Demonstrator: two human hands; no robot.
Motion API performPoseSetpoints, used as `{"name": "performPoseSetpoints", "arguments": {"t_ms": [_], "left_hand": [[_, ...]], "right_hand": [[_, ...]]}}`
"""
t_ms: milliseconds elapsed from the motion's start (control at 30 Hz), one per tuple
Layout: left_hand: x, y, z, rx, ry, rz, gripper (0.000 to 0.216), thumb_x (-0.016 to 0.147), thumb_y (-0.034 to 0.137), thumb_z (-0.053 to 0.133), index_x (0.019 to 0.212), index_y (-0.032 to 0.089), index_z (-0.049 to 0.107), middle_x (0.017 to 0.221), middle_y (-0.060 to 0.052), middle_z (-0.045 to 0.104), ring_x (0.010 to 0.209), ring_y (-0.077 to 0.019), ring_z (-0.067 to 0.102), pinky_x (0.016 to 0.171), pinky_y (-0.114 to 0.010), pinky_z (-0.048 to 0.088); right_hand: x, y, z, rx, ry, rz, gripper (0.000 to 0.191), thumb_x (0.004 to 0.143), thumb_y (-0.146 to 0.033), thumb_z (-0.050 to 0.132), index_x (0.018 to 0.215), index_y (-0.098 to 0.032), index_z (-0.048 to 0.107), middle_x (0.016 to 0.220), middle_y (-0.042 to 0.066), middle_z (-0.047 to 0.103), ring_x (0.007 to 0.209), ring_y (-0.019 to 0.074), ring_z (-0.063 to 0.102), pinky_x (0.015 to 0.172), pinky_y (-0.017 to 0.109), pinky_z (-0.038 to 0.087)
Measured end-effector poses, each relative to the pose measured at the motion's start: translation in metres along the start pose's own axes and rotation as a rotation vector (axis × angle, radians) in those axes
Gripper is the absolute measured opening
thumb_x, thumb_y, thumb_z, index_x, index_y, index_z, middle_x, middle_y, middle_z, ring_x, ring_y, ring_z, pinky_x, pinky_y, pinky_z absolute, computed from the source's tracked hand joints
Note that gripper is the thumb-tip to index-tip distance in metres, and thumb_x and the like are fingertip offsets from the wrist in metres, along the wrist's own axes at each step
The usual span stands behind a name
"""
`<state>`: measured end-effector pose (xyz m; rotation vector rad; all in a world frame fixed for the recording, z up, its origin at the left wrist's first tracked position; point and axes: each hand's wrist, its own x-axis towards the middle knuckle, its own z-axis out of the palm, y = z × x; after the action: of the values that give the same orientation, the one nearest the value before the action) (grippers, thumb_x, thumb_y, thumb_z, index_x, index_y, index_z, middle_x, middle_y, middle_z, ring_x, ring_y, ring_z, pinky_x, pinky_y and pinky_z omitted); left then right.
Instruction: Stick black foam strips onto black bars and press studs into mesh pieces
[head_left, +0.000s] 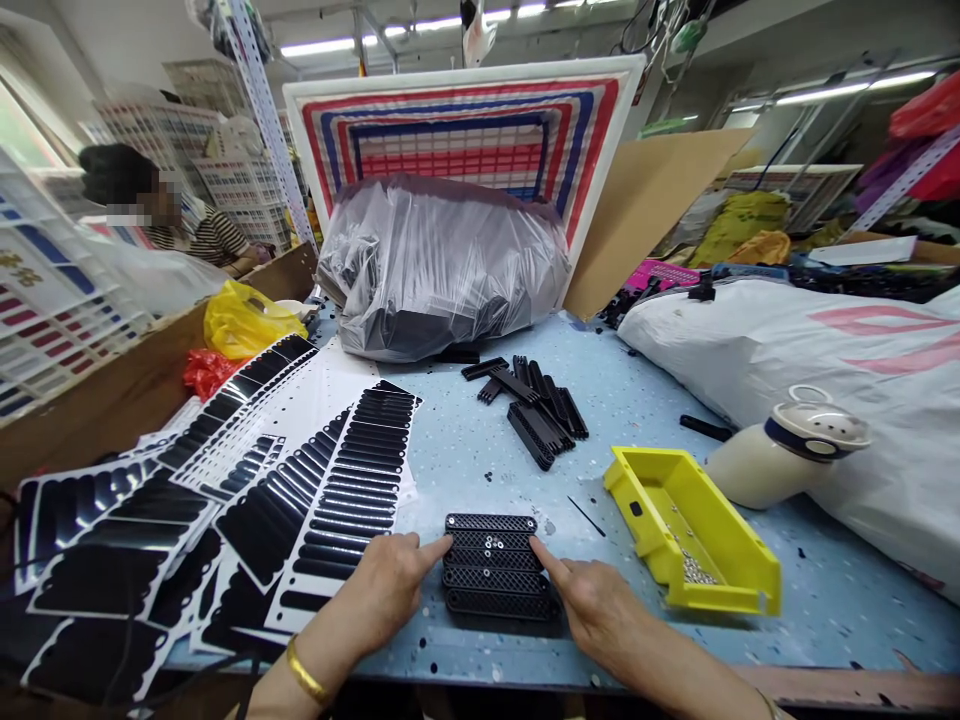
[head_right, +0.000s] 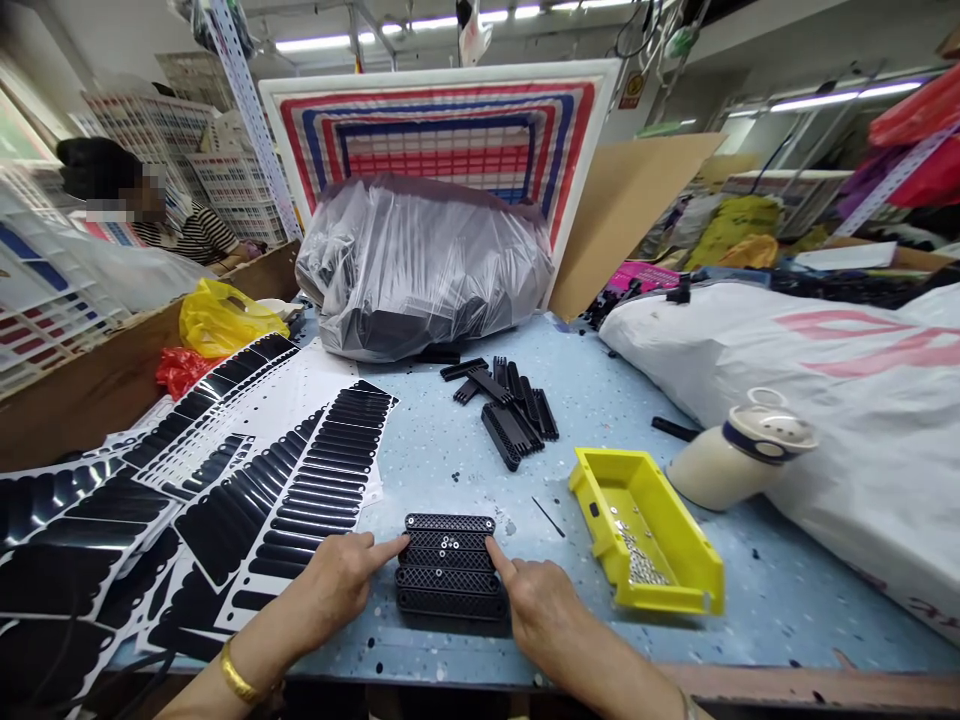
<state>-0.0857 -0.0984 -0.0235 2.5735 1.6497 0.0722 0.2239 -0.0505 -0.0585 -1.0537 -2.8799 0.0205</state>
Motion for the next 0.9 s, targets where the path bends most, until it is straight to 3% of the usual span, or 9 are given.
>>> {"name": "performPoseSetpoints", "arguments": {"t_ms": [367, 500, 633, 733, 900], "left_hand": [[0.0, 0.006, -0.006, -0.009, -0.127, 0.015, 0.074, 0.072, -0.007, 0.048, 0.142, 0.017, 0.048, 0.084, -0.011, 0.073, 0.07, -0.0259, 0.07, 0.065, -0.038, 0.057], [0.001, 0.004, -0.006, -0.075, -0.052, 0.006, 0.064, 0.076, -0.004, 0.047, 0.137, 0.017, 0.053, 0.084, -0.011, 0.074, 0.071, -0.0256, 0.071, 0.066, -0.038, 0.058], [0.01, 0.018, -0.009, -0.172, 0.079, 0.041, 0.056, 0.079, 0.0, 0.045, 0.132, 0.013, 0.055, 0.084, -0.011, 0.073, 0.072, -0.0247, 0.071, 0.067, -0.036, 0.058], [0.024, 0.034, -0.018, -0.194, 0.085, 0.043, 0.05, 0.081, 0.003, 0.046, 0.129, 0.015, 0.056, 0.084, -0.01, 0.075, 0.073, -0.0235, 0.071, 0.069, -0.034, 0.057], [0.039, 0.047, -0.035, -0.159, -0.062, 0.039, 0.04, 0.082, 0.005, 0.047, 0.116, 0.018, 0.063, 0.084, -0.01, 0.076, 0.074, -0.0263, 0.072, 0.067, -0.035, 0.055]], "right_hand": [[0.002, 0.0, -0.004, 0.048, -0.006, -0.005, 0.069, 0.075, -0.001, 0.037, 0.143, -0.004, 0.044, 0.075, 0.013, 0.074, 0.06, 0.0233, 0.067, 0.056, 0.031, 0.05], [0.009, -0.005, -0.027, 0.146, 0.041, 0.039, 0.054, 0.085, -0.004, 0.033, 0.136, -0.006, 0.053, 0.079, 0.013, 0.075, 0.064, 0.0223, 0.069, 0.059, 0.031, 0.051], [0.024, -0.021, -0.044, 0.243, 0.07, 0.053, 0.046, 0.09, -0.008, 0.034, 0.128, -0.009, 0.06, 0.089, 0.014, 0.076, 0.073, 0.0225, 0.072, 0.066, 0.032, 0.054], [0.039, -0.033, -0.051, 0.243, 0.019, 0.088, 0.049, 0.086, -0.006, 0.039, 0.13, -0.011, 0.059, 0.096, 0.013, 0.077, 0.08, 0.0231, 0.073, 0.071, 0.031, 0.054], [0.055, -0.045, -0.065, 0.224, -0.14, 0.121, 0.045, 0.08, -0.004, 0.045, 0.119, -0.014, 0.064, 0.09, 0.011, 0.077, 0.078, 0.0243, 0.074, 0.066, 0.028, 0.051]]}}
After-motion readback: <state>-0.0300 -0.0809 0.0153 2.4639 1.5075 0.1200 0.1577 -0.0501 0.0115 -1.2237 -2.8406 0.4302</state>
